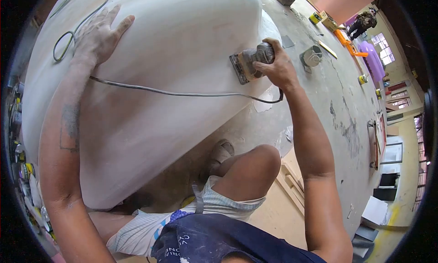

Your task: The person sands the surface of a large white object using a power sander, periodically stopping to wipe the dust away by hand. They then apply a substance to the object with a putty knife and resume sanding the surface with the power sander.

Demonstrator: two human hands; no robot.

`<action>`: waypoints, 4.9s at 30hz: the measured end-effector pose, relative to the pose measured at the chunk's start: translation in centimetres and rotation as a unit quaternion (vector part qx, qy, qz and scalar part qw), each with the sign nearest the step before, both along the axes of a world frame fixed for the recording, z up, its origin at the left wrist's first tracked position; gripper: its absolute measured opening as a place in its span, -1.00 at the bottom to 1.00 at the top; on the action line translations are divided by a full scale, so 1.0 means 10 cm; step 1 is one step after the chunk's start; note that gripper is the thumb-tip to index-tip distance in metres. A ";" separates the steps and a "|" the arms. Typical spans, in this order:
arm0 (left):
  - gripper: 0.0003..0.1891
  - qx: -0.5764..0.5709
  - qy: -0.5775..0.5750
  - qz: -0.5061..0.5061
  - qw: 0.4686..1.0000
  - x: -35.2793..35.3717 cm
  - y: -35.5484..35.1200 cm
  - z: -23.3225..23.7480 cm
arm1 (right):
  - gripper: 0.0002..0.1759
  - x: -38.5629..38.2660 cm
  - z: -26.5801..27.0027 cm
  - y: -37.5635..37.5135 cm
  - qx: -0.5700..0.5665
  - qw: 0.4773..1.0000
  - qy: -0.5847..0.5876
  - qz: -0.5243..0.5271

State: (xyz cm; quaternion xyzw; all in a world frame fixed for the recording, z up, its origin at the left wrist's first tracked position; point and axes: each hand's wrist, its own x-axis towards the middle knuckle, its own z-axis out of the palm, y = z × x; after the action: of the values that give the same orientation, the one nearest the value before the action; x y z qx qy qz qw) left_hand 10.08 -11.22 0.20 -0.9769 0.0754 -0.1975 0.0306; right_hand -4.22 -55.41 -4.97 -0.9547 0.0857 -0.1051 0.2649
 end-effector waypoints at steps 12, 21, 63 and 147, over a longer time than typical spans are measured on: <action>-0.01 0.013 -0.013 -0.039 0.999 -0.06 0.01 -0.01 | -0.20 -0.41 0.20 0.75 -0.048 0.994 0.044 0.091; -0.01 0.012 -0.029 -0.037 0.999 -0.03 0.02 -0.08 | -0.20 -0.34 0.02 1.01 -0.009 0.994 -0.084 0.064; -0.05 -0.010 -0.033 -0.077 0.996 -0.02 -0.01 0.00 | -0.08 -1.31 -0.42 0.61 0.019 0.988 -0.032 0.153; -0.16 0.020 0.022 -0.030 0.999 -0.19 -0.18 0.16 | -0.11 0.06 -0.03 -0.61 0.056 0.994 -0.012 -0.094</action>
State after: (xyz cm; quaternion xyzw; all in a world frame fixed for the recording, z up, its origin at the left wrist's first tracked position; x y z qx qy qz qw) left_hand 8.20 -12.99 1.78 -0.9776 0.1092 -0.1749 0.0431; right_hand -3.60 -61.55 -5.31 -0.9248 0.1778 -0.1365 0.3075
